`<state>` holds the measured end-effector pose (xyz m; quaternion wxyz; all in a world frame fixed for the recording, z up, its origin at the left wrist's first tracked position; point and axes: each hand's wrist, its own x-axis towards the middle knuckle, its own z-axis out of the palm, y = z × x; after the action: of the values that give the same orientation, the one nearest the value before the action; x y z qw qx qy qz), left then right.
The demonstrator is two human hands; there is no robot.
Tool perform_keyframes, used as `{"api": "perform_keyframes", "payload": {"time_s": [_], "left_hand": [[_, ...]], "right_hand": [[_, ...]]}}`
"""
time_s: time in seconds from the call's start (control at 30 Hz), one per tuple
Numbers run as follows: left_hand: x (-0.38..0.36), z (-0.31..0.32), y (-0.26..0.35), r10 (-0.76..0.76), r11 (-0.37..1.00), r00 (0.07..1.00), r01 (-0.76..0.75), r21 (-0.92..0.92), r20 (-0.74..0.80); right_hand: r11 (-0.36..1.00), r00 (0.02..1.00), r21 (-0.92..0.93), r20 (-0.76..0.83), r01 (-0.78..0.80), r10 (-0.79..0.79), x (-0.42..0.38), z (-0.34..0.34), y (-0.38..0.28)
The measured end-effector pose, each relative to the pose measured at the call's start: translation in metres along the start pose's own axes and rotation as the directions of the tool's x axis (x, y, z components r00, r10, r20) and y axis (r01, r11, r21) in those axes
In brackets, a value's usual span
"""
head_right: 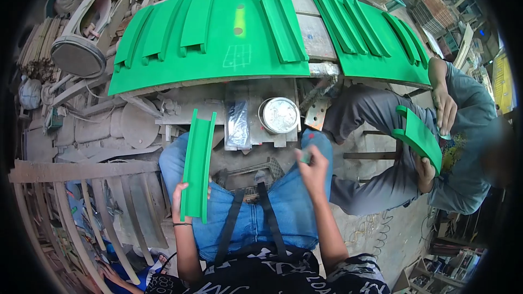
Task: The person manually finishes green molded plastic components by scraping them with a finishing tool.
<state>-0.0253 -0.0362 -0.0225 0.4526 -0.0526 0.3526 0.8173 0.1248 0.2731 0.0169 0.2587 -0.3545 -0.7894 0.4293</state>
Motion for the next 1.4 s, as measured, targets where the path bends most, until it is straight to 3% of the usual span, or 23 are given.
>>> {"api": "perform_keyframes", "payload": {"time_s": [0.1, 0.13, 0.17, 0.2, 0.27, 0.33, 0.37, 0.43, 0.83, 1.23, 1.4], "left_hand": [[0.003, 0.003, 0.001, 0.004, 1.000, 1.000, -0.004, 0.001, -0.005], [0.002, 0.004, 0.001, 0.004, 1.000, 1.000, -0.004, 0.002, -0.009], [0.001, 0.004, 0.001, 0.005, 1.000, 1.000, -0.005, 0.004, -0.016], [0.000, 0.004, 0.002, 0.006, 1.000, 1.000, -0.006, 0.009, -0.018], [0.000, 0.001, 0.001, -0.001, 1.000, 1.000, 0.001, 0.001, -0.005], [0.000, 0.002, 0.001, 0.001, 1.000, 1.000, -0.001, -0.002, -0.018], [-0.001, 0.002, 0.001, -0.003, 1.000, 0.999, 0.002, -0.007, -0.035], [0.000, 0.004, 0.003, 0.009, 1.000, 1.000, -0.009, 0.002, -0.028], [-0.001, 0.001, 0.002, 0.025, 0.999, 1.000, -0.025, 0.041, 0.001], [-0.002, 0.000, 0.003, -0.005, 0.999, 1.000, 0.005, -0.037, 0.001], [-0.002, -0.004, 0.003, 0.005, 0.998, 1.000, -0.003, -0.067, 0.030]], "right_hand": [[0.938, 0.932, 0.012, 0.110, 0.347, -0.346, 0.049, 0.039, -0.059], [0.875, 0.871, -0.011, 0.096, 0.485, -0.481, 0.071, 0.052, -0.077], [0.822, 0.820, 0.111, 0.072, 0.559, -0.568, 0.090, 0.061, -0.107], [0.749, 0.746, 0.032, 0.077, 0.662, -0.662, 0.113, 0.074, -0.108], [0.793, 0.791, -0.062, 0.147, 0.606, -0.594, 0.144, 0.088, -0.124], [0.835, 0.875, -0.297, 0.302, 0.463, -0.378, 0.168, 0.101, -0.137], [0.833, 0.873, -0.296, 0.304, 0.467, -0.381, 0.176, 0.106, -0.133], [0.754, 0.892, -0.500, 0.373, 0.426, -0.256, 0.186, 0.117, -0.119], [0.693, 0.889, -0.594, 0.432, 0.408, -0.153, 0.175, 0.117, -0.131], [0.673, 0.859, -0.575, 0.476, 0.465, -0.187, 0.180, 0.095, -0.122], [0.600, 0.836, -0.611, 0.514, 0.515, -0.194, 0.184, 0.103, -0.130]]}}
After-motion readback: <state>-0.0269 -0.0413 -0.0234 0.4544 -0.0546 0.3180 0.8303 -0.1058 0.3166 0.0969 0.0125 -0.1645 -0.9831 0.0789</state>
